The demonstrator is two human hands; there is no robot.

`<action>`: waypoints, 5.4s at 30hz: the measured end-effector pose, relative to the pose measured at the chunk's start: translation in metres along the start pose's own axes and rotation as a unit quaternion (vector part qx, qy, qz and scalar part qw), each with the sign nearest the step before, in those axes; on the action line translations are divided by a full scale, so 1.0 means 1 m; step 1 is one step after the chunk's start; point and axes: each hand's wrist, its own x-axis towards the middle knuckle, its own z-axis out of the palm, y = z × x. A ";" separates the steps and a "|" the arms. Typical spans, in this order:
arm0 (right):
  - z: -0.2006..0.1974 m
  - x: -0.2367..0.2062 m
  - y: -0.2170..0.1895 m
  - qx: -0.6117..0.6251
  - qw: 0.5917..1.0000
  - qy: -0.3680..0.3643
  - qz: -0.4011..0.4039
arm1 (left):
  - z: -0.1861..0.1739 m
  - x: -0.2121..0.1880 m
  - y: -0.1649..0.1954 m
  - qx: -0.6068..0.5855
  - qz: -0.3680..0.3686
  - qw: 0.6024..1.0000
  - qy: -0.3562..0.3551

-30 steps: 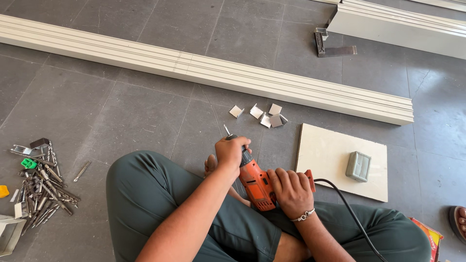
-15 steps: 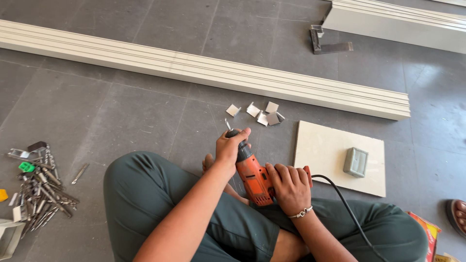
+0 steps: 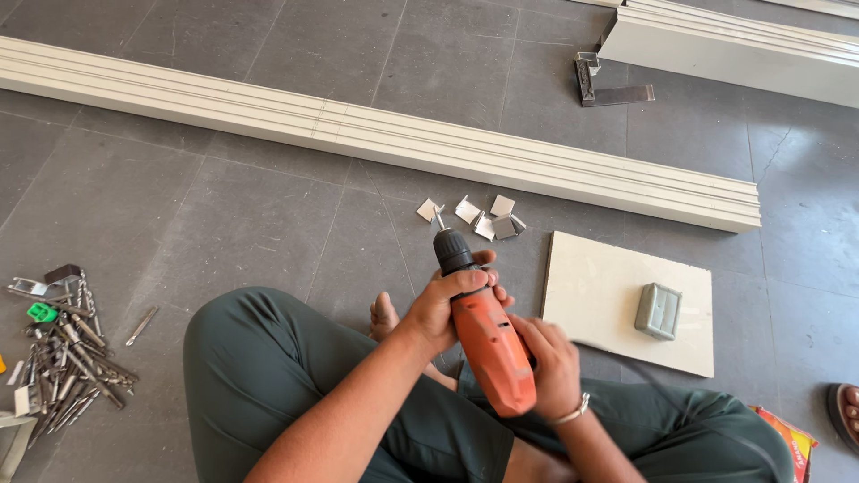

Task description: The person sits on the floor and uses a corded power drill to drill holes through small metal bracket pieces placed on a board. They fit a bit into the drill chuck, hold each bracket against the board, drill through it, and set the finished bracket aside before picking up the next one.

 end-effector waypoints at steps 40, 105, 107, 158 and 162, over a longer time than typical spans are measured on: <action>-0.036 -0.057 0.022 -0.188 0.976 -0.050 -0.099 | 0.010 -0.005 -0.044 0.107 0.033 0.980 0.166; -0.214 -0.155 0.298 0.532 0.740 0.271 0.310 | 0.010 0.167 -0.374 0.800 -0.035 0.593 0.090; -0.212 -0.155 0.295 0.528 0.739 0.273 0.317 | 0.012 0.187 -0.398 0.787 -0.011 0.614 0.064; -0.206 -0.112 0.258 0.417 0.822 0.064 0.382 | 0.003 0.116 -0.198 0.842 -0.111 0.488 0.201; -0.206 -0.108 0.254 0.413 0.830 0.053 0.372 | 0.007 0.109 -0.183 0.849 -0.030 0.492 0.191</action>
